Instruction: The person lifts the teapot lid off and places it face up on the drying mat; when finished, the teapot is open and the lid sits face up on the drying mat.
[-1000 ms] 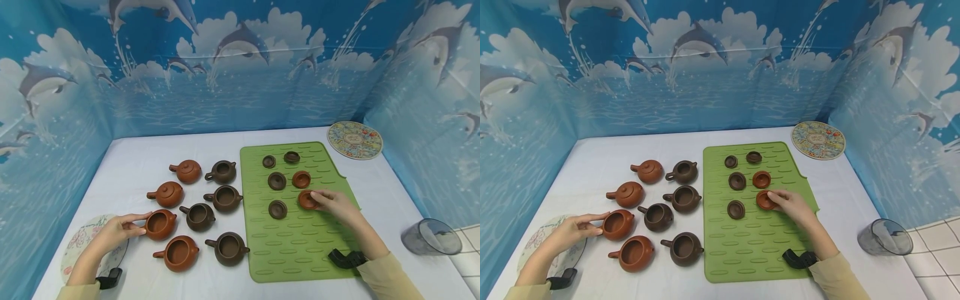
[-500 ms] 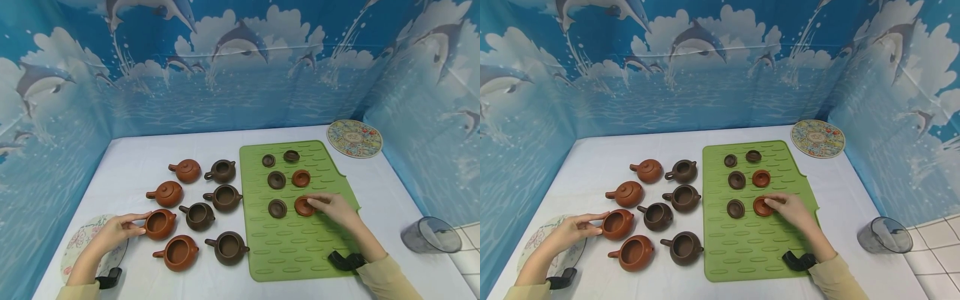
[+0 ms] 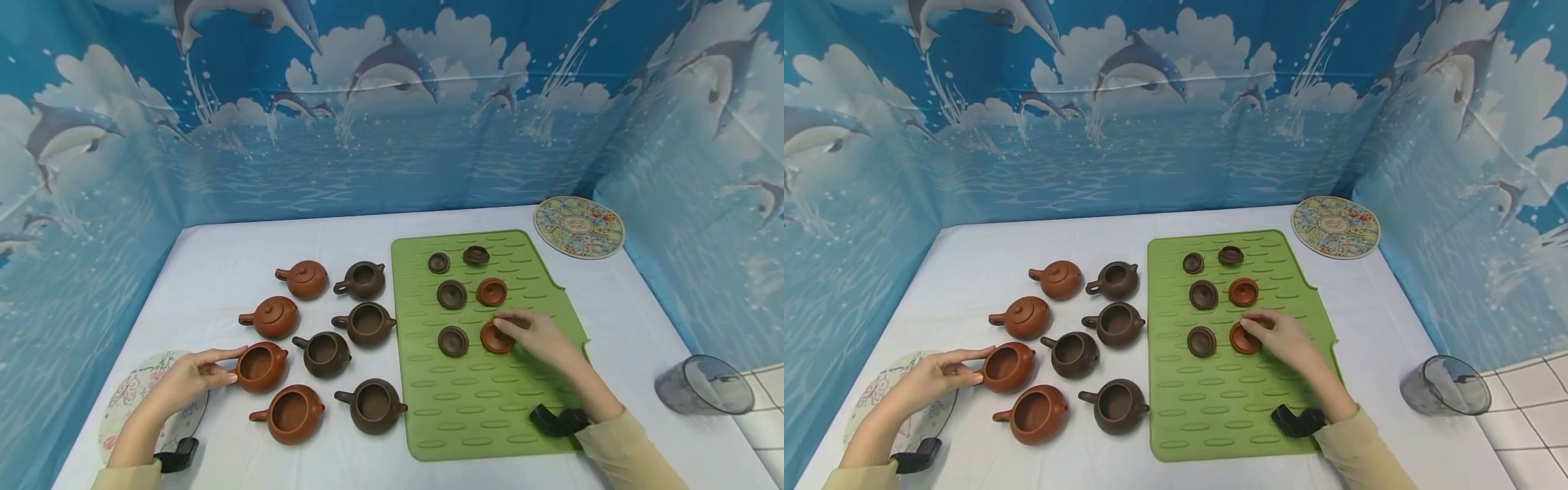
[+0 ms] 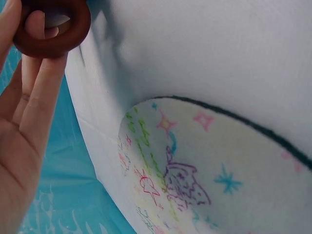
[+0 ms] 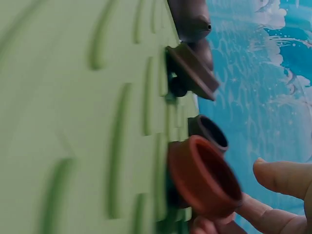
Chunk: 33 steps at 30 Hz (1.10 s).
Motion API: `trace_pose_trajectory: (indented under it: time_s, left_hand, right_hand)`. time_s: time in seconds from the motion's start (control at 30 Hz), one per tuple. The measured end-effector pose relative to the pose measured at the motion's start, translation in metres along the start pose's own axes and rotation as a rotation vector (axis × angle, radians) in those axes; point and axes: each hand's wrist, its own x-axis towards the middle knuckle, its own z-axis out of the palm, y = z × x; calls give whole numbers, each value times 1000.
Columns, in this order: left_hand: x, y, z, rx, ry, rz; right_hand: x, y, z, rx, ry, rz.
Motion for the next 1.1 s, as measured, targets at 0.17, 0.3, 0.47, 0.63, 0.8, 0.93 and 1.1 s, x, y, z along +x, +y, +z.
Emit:
trace_pose_trajectory:
  time_s: [0.17,0.3,0.47,0.63,0.8,0.93,1.1]
  left_hand:
    - [0,4,-7,-3,-23,27]
    - [7,14,-14,75,58,89]
    - [29,26,-23,93,99,109]
    - [57,29,-28,98,68,118]
    - [74,30,-27,125,10,108]
    - [81,33,-23,144,-27,104]
    - [85,36,-18,162,-40,109]
  right_hand:
    - [7,-19,-4,4,19,-87]
    - [18,-45,-2,3,5,-165]
    - [41,-92,17,75,-75,-253]
    - [70,-144,49,152,-175,-322]
    - [97,-187,89,206,-261,-372]
    - [114,-213,117,182,-315,-373]
    - [131,-234,147,151,-357,-382]
